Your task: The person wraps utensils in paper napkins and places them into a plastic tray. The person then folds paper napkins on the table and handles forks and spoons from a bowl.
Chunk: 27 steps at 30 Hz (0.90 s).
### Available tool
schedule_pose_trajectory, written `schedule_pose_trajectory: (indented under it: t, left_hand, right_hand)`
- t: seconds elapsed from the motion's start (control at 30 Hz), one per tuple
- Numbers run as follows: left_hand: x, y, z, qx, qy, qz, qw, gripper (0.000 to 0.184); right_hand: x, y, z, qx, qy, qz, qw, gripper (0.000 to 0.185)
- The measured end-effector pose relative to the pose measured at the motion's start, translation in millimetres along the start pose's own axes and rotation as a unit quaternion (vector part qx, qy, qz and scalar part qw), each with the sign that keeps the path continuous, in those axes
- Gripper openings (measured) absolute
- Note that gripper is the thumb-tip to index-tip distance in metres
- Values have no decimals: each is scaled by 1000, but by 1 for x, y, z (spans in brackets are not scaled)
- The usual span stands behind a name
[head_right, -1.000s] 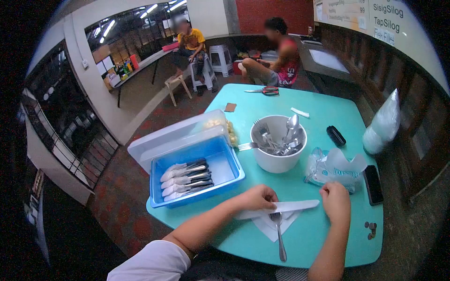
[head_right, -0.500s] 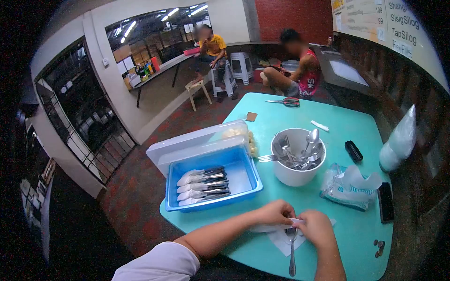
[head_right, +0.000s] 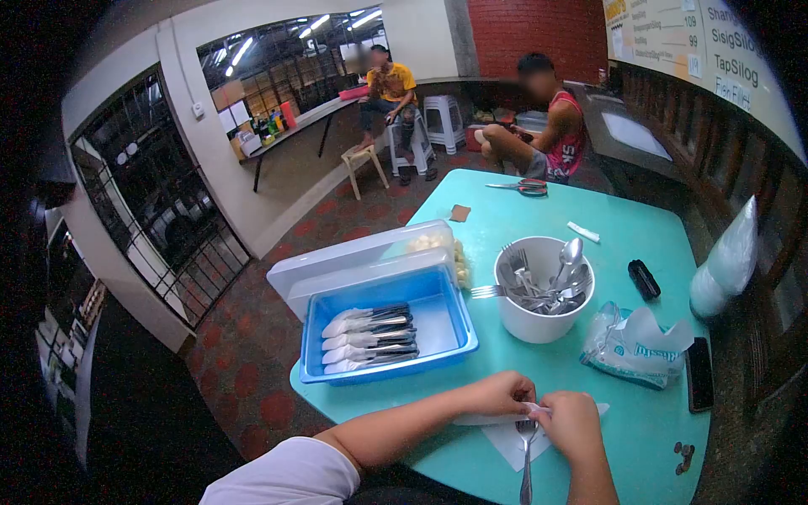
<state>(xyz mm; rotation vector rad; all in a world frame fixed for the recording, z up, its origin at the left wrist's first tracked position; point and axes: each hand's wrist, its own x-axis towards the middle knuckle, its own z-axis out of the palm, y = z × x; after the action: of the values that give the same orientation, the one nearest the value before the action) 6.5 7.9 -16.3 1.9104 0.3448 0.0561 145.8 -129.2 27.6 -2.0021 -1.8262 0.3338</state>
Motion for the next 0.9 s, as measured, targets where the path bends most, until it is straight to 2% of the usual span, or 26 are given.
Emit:
schedule_pose_trajectory:
  t: [0.4, 0.5, 0.57, 0.6, 0.63, 0.67, 0.83, 0.9]
  left_hand:
    - [0, 1, 0, 26, 16, 7, 1000, 16]
    - [-3, 2, -1, -3, 17, 14, 1000, 16]
    - [-6, 4, -8, 42, 40, -14, 998, 16]
    - [-4, 5, -2, 59, 27, -18, 998, 16]
    - [2, -7, 1, -22, -7, -44, 999, 16]
    - [4, -3, 0, -12, -20, -45, 999, 17]
    - [-7, -1, -7, 30, 32, -34, 998, 17]
    - [-4, 6, -4, 22, 17, -8, 1000, 18]
  right_hand:
    - [-1, -3, -3, -12, 5, -3, 1000, 24]
    - [2, -5, -3, -16, -15, 4, 1000, 22]
    - [2, -7, -5, -15, -25, 0, 1000, 21]
    - [4, -8, -4, -14, -27, 4, 1000, 21]
    - [-2, -3, -4, -10, -25, 14, 1000, 21]
    - [-7, 7, -5, -18, -19, 26, 999, 20]
    - [0, 3, -1, -46, -52, 9, 998, 17]
    - [2, 4, 5, -57, -24, -41, 997, 16]
